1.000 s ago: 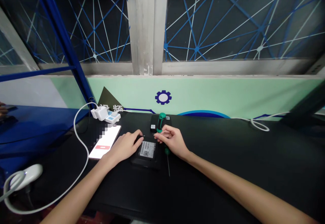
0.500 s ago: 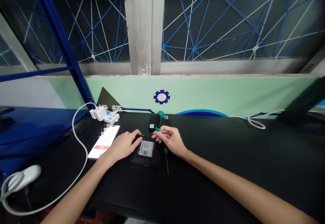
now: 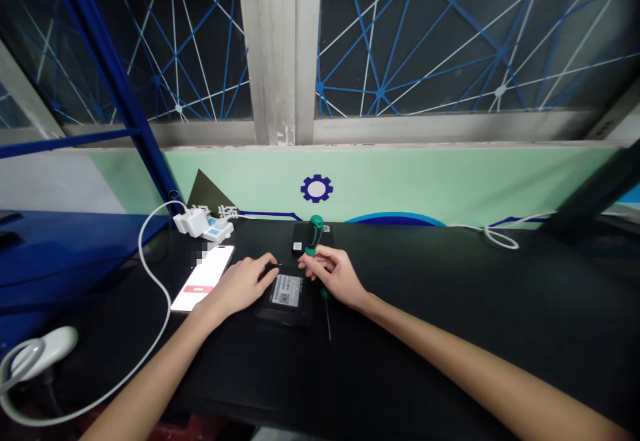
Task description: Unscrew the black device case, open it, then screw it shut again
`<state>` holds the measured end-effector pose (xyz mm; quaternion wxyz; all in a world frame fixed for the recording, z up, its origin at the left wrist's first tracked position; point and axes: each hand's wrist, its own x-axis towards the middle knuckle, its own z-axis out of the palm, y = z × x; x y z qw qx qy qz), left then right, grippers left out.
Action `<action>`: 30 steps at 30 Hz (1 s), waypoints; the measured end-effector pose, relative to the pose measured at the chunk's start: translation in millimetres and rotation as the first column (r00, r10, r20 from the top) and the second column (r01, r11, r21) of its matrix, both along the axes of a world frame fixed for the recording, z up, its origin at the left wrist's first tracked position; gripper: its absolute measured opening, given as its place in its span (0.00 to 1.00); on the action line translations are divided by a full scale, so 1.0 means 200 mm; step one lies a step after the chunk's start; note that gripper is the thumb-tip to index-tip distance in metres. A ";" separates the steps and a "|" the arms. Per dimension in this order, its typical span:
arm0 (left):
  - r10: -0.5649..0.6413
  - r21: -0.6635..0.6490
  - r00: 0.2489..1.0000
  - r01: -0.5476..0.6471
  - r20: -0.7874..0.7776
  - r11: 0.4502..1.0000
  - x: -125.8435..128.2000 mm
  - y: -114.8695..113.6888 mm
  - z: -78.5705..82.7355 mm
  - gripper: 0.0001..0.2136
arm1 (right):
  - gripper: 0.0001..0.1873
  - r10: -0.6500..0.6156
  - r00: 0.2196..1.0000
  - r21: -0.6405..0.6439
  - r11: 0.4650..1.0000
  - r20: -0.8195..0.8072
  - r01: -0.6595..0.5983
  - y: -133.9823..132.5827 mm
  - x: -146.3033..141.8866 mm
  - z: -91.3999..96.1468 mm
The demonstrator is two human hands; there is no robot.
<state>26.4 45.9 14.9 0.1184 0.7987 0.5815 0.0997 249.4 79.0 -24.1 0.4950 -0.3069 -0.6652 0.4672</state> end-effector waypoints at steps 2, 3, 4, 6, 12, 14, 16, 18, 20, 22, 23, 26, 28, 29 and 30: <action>-0.003 0.004 1.000 0.003 0.001 1.000 0.00 0.00 0.00 0.19 | 0.19 -0.018 1.000 0.003 1.000 0.002 0.018 0.00 0.00 -0.01; -0.005 0.003 1.000 0.005 0.003 1.000 0.00 0.00 0.00 0.19 | 0.19 -0.024 1.000 0.001 1.000 -0.003 0.024 0.01 -0.01 -0.01; -0.006 0.002 1.000 0.006 0.006 1.000 0.00 0.00 0.00 0.19 | 0.18 -0.028 1.000 -0.006 1.000 -0.013 0.028 0.01 -0.01 -0.01; -0.009 -0.003 1.000 0.009 0.011 1.000 -0.01 0.00 -0.01 0.18 | 0.19 -0.032 0.999 -0.033 0.999 -0.040 0.031 0.02 -0.01 -0.02; -0.014 0.000 1.000 0.014 0.015 1.000 0.00 0.00 0.00 0.18 | 0.19 -0.042 0.997 -0.091 0.995 -0.072 0.035 0.02 0.00 -0.01; -0.019 0.004 1.000 0.019 0.013 1.000 0.00 0.01 0.00 0.17 | 0.19 -0.038 0.997 -0.099 0.995 -0.072 0.030 0.02 0.00 0.00; -0.023 0.010 1.000 0.022 0.012 1.000 -0.01 0.01 -0.01 0.17 | 0.19 -0.032 0.997 -0.099 0.995 -0.070 0.025 0.01 0.00 0.01; -0.024 0.013 1.000 0.024 0.015 1.000 -0.01 0.01 -0.01 0.17 | 0.18 -0.029 0.998 -0.093 0.995 -0.063 0.023 0.01 0.00 0.01; -0.025 0.017 1.000 0.024 0.018 1.000 -0.01 0.01 -0.02 0.17 | 0.18 -0.030 0.998 -0.085 0.996 -0.062 0.024 0.01 0.00 0.01; -0.025 0.019 1.000 0.024 0.016 1.000 -0.01 0.02 -0.02 0.17 | 0.19 -0.030 0.997 -0.076 0.997 -0.069 0.025 0.01 0.00 0.00; -0.024 0.020 1.000 0.024 0.015 1.000 -0.01 0.02 -0.02 0.17 | 0.19 -0.031 0.997 -0.070 0.997 -0.072 0.026 0.02 0.00 0.00; -0.022 0.021 1.000 0.022 0.008 1.000 -0.01 0.02 -0.02 0.17 | 0.19 -0.031 0.997 -0.046 0.999 -0.070 0.028 0.03 0.00 -0.01; -0.021 0.026 1.000 0.021 0.003 0.999 -0.01 0.01 -0.02 0.17 | 0.19 -0.029 0.998 -0.034 0.999 -0.062 0.027 0.03 0.00 -0.02; -0.019 0.027 1.000 0.019 0.000 0.999 -0.01 0.01 -0.02 0.17 | 0.20 -0.027 0.998 -0.029 0.999 -0.059 0.025 0.03 0.00 -0.02; -0.017 0.028 1.000 0.017 -0.002 0.999 -0.01 0.01 -0.02 0.17 | 0.20 -0.024 0.998 -0.024 0.999 -0.055 0.023 0.03 0.00 -0.02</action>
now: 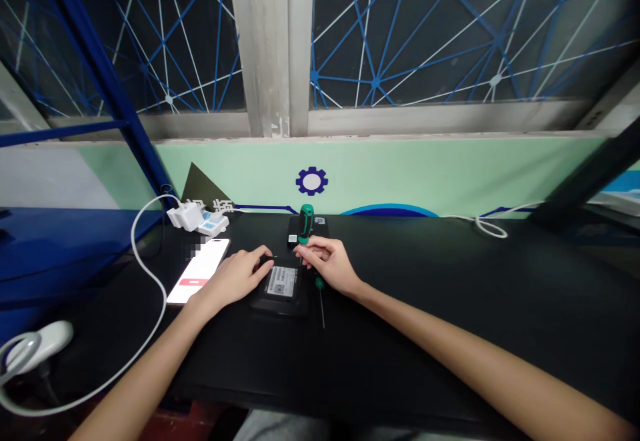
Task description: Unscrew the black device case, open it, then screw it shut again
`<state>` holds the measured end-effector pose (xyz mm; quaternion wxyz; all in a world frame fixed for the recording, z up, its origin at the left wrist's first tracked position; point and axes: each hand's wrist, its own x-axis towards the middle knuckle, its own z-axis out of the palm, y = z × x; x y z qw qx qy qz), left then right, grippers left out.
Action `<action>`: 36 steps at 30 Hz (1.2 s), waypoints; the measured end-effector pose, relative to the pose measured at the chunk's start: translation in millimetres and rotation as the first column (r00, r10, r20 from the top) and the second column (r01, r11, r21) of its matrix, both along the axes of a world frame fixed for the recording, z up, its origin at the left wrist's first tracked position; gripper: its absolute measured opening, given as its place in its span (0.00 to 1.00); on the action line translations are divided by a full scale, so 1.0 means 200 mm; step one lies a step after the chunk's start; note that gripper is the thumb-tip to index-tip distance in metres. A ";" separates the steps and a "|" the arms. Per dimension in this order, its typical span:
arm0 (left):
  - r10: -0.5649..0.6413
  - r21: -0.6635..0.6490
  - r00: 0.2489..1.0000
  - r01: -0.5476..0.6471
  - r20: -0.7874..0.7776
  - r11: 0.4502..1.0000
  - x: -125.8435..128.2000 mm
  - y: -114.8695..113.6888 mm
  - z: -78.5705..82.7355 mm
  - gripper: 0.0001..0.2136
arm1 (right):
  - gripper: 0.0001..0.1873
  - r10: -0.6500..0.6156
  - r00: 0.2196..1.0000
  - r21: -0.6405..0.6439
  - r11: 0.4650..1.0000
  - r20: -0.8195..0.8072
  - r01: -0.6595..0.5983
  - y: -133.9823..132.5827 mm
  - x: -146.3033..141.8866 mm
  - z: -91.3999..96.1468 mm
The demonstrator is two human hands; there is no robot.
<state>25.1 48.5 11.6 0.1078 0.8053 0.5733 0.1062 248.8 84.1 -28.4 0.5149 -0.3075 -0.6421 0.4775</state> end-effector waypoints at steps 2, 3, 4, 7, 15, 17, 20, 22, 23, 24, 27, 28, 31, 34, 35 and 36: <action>0.008 -0.002 1.000 -0.008 -0.001 1.000 0.00 0.00 0.00 0.17 | 0.19 -0.001 1.000 0.008 1.000 0.005 0.001 0.00 0.00 0.00; 0.011 -0.004 1.000 -0.011 -0.001 1.000 0.00 0.00 -0.01 0.17 | 0.19 -0.007 1.000 0.010 1.000 0.005 0.007 -0.01 0.00 0.00; 0.014 -0.006 1.000 -0.014 -0.002 1.000 0.00 0.00 -0.01 0.17 | 0.19 -0.013 1.000 0.009 1.000 0.005 0.013 -0.01 0.00 0.00; 0.022 -0.004 1.000 -0.022 -0.007 1.000 0.00 0.01 -0.01 0.17 | 0.20 -0.030 0.999 -0.006 1.000 -0.017 0.030 0.00 -0.01 0.00; 0.036 0.005 0.999 -0.036 -0.011 0.999 0.00 0.00 -0.01 0.15 | 0.20 -0.040 0.998 -0.065 0.997 -0.047 0.036 0.00 0.00 0.02; 0.035 0.011 0.999 -0.035 -0.007 0.999 0.00 0.00 -0.01 0.15 | 0.19 -0.028 0.999 -0.063 0.998 -0.035 0.025 -0.01 0.00 0.02; 0.033 0.015 0.999 -0.033 -0.001 0.999 0.00 0.00 -0.01 0.15 | 0.19 -0.017 0.999 -0.053 0.998 -0.027 0.016 -0.01 0.00 0.03; 0.033 0.011 0.999 -0.033 0.005 0.999 -0.01 0.00 -0.01 0.14 | 0.19 -0.017 0.999 -0.043 0.999 -0.028 0.016 -0.01 0.00 0.02; 0.032 0.010 0.999 -0.032 0.009 0.999 -0.01 0.01 -0.01 0.14 | 0.19 -0.016 0.999 -0.039 0.999 -0.030 0.015 -0.01 0.00 0.02; 0.032 0.010 0.999 -0.032 0.010 0.999 -0.01 0.01 -0.02 0.14 | 0.19 -0.014 0.999 -0.037 0.999 -0.031 0.012 -0.01 0.00 0.02; 0.032 0.013 0.999 -0.032 0.006 0.999 -0.01 0.01 -0.02 0.14 | 0.19 0.002 0.999 -0.032 0.999 -0.039 -0.003 -0.01 0.00 0.01; 0.033 0.013 0.999 -0.033 0.005 0.999 -0.01 0.01 -0.02 0.14 | 0.18 0.010 0.999 -0.028 1.000 -0.041 -0.011 -0.01 0.00 0.01; 0.031 0.009 1.000 -0.031 0.006 0.999 -0.01 0.01 -0.03 0.15 | 0.17 0.017 0.999 -0.012 1.000 -0.032 -0.017 -0.01 0.00 0.00; 0.024 0.012 1.000 -0.024 0.011 1.000 -0.01 0.01 -0.02 0.15 | 0.19 -0.008 1.000 -0.025 1.000 -0.025 0.008 -0.01 0.00 -0.01; 0.024 0.013 1.000 -0.024 0.012 1.000 -0.01 0.01 -0.02 0.15 | 0.20 -0.015 0.999 -0.038 0.999 -0.028 0.014 -0.01 0.00 -0.01; 0.024 0.013 1.000 -0.024 0.012 1.000 -0.01 0.01 -0.02 0.15 | 0.21 -0.018 0.999 -0.051 0.999 -0.035 0.016 -0.01 0.00 -0.01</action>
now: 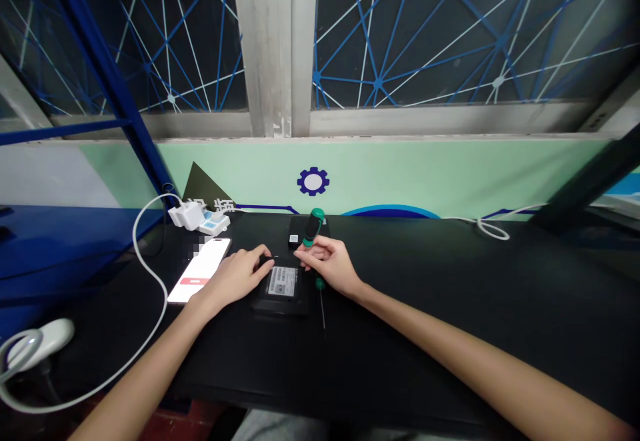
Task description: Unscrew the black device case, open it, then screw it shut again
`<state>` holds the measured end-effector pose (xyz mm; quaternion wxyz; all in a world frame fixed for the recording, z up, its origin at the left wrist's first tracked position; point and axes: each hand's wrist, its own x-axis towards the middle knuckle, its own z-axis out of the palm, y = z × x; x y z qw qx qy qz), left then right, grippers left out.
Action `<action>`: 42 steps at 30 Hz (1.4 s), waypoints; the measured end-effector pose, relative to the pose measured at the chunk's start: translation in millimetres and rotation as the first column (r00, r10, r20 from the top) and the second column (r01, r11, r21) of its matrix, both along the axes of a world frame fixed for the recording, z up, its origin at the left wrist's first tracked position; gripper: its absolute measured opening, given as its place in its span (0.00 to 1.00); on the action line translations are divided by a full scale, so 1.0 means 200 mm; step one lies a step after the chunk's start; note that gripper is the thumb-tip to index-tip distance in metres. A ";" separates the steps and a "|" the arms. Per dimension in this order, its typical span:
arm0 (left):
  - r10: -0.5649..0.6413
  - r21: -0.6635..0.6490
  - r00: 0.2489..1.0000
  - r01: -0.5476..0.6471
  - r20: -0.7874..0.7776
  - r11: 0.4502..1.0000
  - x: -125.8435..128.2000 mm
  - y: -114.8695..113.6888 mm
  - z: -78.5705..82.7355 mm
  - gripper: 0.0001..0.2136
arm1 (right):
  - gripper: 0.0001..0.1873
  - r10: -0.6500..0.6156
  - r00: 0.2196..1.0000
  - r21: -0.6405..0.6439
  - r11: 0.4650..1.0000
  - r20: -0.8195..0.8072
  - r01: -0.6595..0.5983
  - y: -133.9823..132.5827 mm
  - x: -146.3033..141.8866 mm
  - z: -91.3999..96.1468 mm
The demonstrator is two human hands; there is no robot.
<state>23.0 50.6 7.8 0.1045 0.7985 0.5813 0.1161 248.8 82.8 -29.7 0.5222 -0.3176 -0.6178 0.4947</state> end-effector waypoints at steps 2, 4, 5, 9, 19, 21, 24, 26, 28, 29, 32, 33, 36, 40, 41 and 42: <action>0.001 -0.004 1.000 -0.001 0.001 1.000 0.00 0.00 0.00 0.15 | 0.23 0.002 1.000 -0.026 1.000 -0.023 -0.002 0.01 0.00 0.00; 0.001 -0.006 1.000 -0.001 0.006 1.000 0.00 0.00 0.00 0.15 | 0.24 -0.001 0.999 -0.047 0.999 -0.047 -0.001 0.01 0.00 0.00; 0.001 -0.007 1.000 -0.001 0.009 1.000 0.00 0.00 0.00 0.16 | 0.24 -0.002 0.999 -0.051 0.999 -0.055 -0.001 0.01 0.00 0.01; 0.000 -0.009 1.000 0.000 0.003 1.000 0.01 -0.01 0.01 0.16 | 0.20 0.007 0.999 -0.044 0.999 -0.037 -0.009 0.01 0.00 0.01; -0.006 -0.010 1.000 0.006 -0.015 1.000 0.00 0.00 0.01 0.16 | 0.15 -0.003 1.000 0.019 1.000 -0.031 0.004 0.01 0.01 -0.01; -0.008 -0.008 1.000 0.008 -0.013 1.000 0.00 0.00 0.00 0.16 | 0.15 -0.001 0.999 0.018 1.000 -0.036 0.002 0.01 0.01 0.00; -0.009 -0.011 1.000 0.009 -0.011 1.000 0.00 0.00 0.01 0.16 | 0.17 -0.021 0.999 0.012 1.000 -0.037 0.021 0.00 0.01 0.01; -0.006 -0.016 1.000 0.006 -0.009 1.000 0.00 0.00 0.01 0.15 | 0.18 -0.039 0.998 0.015 0.999 -0.041 0.040 0.00 0.01 0.02; -0.004 -0.022 1.000 0.004 -0.004 1.000 0.00 0.00 0.01 0.15 | 0.18 -0.056 0.997 0.022 0.998 -0.051 0.057 -0.01 0.01 0.02; -0.005 -0.023 1.000 0.005 -0.001 1.000 0.00 0.00 0.01 0.15 | 0.19 -0.062 0.996 0.026 0.998 -0.059 0.064 -0.01 0.01 0.02; -0.008 -0.019 1.000 0.009 0.009 1.000 0.00 0.00 0.01 0.15 | 0.18 -0.081 0.994 0.039 0.996 -0.070 0.084 -0.01 0.01 0.03; -0.009 -0.016 1.000 0.009 0.013 1.000 0.00 0.00 0.01 0.15 | 0.18 -0.089 0.994 0.043 0.995 -0.066 0.092 -0.01 0.01 0.03; -0.009 -0.015 1.000 0.009 0.025 1.000 0.00 0.00 0.00 0.15 | 0.20 -0.130 0.990 0.051 0.990 -0.057 0.133 0.00 0.01 0.02; -0.007 -0.024 1.000 0.008 0.029 1.000 0.00 -0.01 0.01 0.15 | 0.19 -0.169 0.984 0.090 0.981 -0.054 0.173 0.02 0.01 0.00; -0.008 -0.028 1.000 0.008 0.027 1.000 0.00 -0.01 0.02 0.15 | 0.17 -0.175 0.984 0.111 0.978 -0.044 0.179 0.02 0.01 0.00; -0.009 -0.031 1.000 0.009 0.025 0.999 0.00 -0.01 0.02 0.15 | 0.16 -0.182 0.983 0.133 0.974 -0.030 0.185 0.02 0.01 0.00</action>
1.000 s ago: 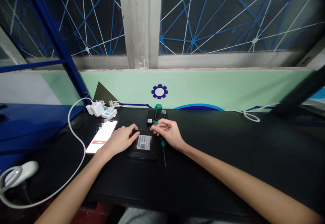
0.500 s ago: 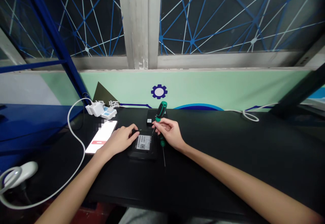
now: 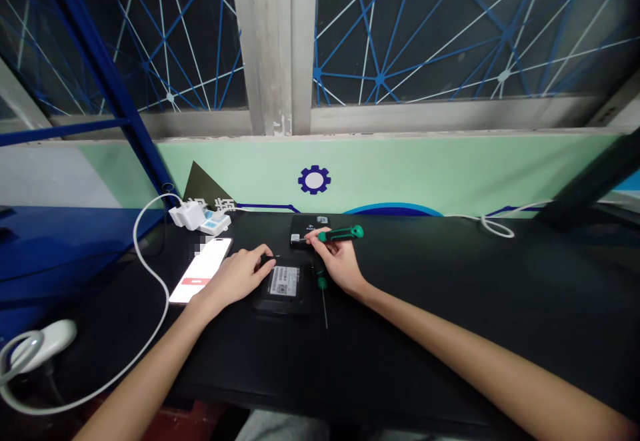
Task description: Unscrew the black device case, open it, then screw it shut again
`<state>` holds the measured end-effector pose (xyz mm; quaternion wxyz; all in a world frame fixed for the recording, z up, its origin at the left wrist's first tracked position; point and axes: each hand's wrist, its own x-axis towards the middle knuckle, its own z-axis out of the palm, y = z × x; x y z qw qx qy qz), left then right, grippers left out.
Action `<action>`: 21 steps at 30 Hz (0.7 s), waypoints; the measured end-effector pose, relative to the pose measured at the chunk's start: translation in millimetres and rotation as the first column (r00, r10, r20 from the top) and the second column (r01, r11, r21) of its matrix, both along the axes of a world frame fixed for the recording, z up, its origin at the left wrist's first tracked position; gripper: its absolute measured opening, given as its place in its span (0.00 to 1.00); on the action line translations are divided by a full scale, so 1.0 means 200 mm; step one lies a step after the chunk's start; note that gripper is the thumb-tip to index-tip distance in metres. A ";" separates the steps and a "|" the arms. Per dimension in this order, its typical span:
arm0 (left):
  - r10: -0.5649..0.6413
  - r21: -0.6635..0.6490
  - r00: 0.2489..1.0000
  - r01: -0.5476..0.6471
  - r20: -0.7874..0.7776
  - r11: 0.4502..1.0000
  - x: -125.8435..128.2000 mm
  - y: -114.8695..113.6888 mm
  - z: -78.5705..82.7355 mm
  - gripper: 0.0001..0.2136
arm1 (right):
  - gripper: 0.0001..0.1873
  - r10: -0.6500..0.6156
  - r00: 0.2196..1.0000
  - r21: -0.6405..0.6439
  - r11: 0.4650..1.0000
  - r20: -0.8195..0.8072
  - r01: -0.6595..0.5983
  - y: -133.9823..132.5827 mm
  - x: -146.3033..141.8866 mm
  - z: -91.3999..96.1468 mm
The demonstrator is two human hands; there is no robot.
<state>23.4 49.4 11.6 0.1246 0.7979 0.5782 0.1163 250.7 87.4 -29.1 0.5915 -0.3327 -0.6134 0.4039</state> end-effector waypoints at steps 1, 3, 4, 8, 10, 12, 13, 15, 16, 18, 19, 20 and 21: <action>-0.001 -0.002 1.000 0.001 -0.001 1.000 0.00 0.00 0.00 0.15 | 0.14 -0.007 1.000 0.017 1.000 0.020 0.007 0.00 0.00 0.00; -0.002 0.002 1.000 0.002 -0.003 1.000 0.00 0.00 0.00 0.15 | 0.11 -0.015 0.998 0.034 0.999 0.059 0.013 0.00 0.01 0.01; -0.001 0.006 1.000 0.001 -0.005 1.000 0.00 0.00 0.00 0.15 | 0.10 -0.016 0.997 0.038 0.999 0.079 0.013 -0.01 0.01 0.01; -0.001 0.025 1.000 0.001 -0.016 1.000 0.00 0.00 -0.01 0.16 | 0.10 -0.008 0.986 0.062 0.998 0.164 -0.002 -0.02 0.03 0.03; 0.000 0.026 1.000 0.001 -0.016 1.000 0.00 0.00 -0.01 0.16 | 0.13 0.029 0.978 0.072 0.996 0.206 -0.045 -0.03 0.04 0.04; 0.001 0.023 1.000 0.000 -0.013 1.000 0.00 0.00 -0.01 0.17 | 0.17 0.077 0.971 0.075 0.993 0.225 -0.096 -0.04 0.05 0.06; 0.002 0.021 1.000 -0.002 -0.014 1.000 0.01 0.00 0.00 0.17 | 0.18 0.093 0.969 0.074 0.991 0.229 -0.112 -0.04 0.05 0.06; 0.000 0.019 1.000 0.000 -0.018 1.000 0.01 -0.01 0.00 0.17 | 0.18 0.097 0.965 0.073 0.990 0.245 -0.118 -0.04 0.05 0.07; -0.002 0.021 1.000 0.003 -0.023 1.000 0.01 -0.01 0.00 0.18 | 0.18 0.088 0.963 0.075 0.991 0.254 -0.111 -0.04 0.05 0.06; -0.011 0.037 1.000 0.012 -0.027 0.999 0.01 -0.01 0.00 0.18 | 0.14 0.080 0.959 0.079 0.991 0.271 -0.105 -0.04 0.04 0.06; -0.017 0.046 1.000 0.018 -0.027 0.999 0.01 -0.01 0.00 0.18 | 0.13 0.083 0.958 0.082 0.991 0.276 -0.109 -0.04 0.04 0.06; -0.022 0.054 0.999 0.023 -0.025 0.998 0.01 -0.01 0.00 0.17 | 0.11 0.088 0.956 0.087 0.989 0.281 -0.116 -0.04 0.04 0.06; -0.026 0.060 0.999 0.027 -0.022 0.998 0.01 -0.01 0.01 0.17 | 0.10 0.094 0.952 0.092 0.988 0.290 -0.125 -0.04 0.04 0.06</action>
